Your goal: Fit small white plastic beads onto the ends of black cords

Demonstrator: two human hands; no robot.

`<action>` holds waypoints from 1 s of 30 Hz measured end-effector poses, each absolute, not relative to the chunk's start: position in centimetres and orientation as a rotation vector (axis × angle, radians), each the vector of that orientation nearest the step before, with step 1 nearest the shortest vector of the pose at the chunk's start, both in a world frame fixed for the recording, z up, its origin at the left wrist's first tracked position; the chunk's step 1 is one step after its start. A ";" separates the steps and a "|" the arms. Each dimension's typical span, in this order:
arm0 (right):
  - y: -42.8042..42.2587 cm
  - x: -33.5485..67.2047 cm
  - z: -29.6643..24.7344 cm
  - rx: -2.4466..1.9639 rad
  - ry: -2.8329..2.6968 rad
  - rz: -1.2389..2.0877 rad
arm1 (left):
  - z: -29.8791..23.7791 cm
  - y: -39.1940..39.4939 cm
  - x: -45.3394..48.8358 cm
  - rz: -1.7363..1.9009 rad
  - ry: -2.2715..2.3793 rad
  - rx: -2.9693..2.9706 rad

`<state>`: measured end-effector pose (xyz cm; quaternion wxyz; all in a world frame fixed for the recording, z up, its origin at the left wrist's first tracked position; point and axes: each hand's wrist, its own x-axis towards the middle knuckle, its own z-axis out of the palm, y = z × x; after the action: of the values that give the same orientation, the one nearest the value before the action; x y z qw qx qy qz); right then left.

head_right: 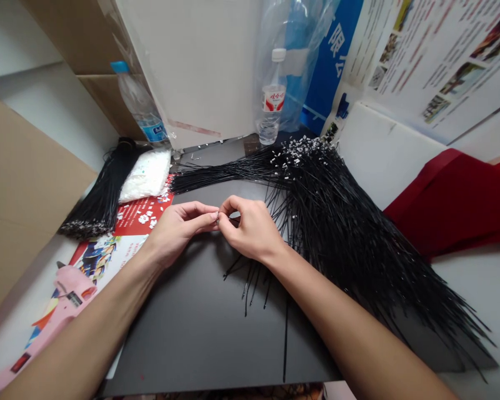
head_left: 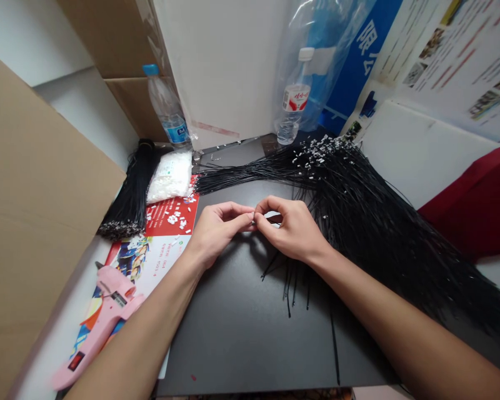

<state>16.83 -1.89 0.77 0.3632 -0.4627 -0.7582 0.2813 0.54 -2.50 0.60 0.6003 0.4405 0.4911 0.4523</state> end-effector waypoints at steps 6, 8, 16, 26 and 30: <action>-1.8 16.9 0.7 -1.181 -1.996 0.634 | 0.5 -2.5 0.6 1.068 1.141 1.011; -1.7 16.8 0.7 -1.183 -1.990 0.635 | 0.5 -2.5 0.7 1.081 1.146 1.012; -1.7 16.5 0.6 -1.209 -2.007 0.618 | -0.1 -2.2 1.0 1.172 1.147 1.023; -1.7 18.5 4.4 -1.310 -2.240 0.600 | 2.0 -0.9 -2.0 1.540 1.205 0.898; -2.0 19.9 6.4 -1.349 -2.339 0.428 | 3.0 -0.5 -3.7 1.605 1.223 0.844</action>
<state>19.94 -2.03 6.40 0.2024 -0.4832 -0.8379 0.1534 -3.72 -0.51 2.97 0.4593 0.3428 0.4967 0.6517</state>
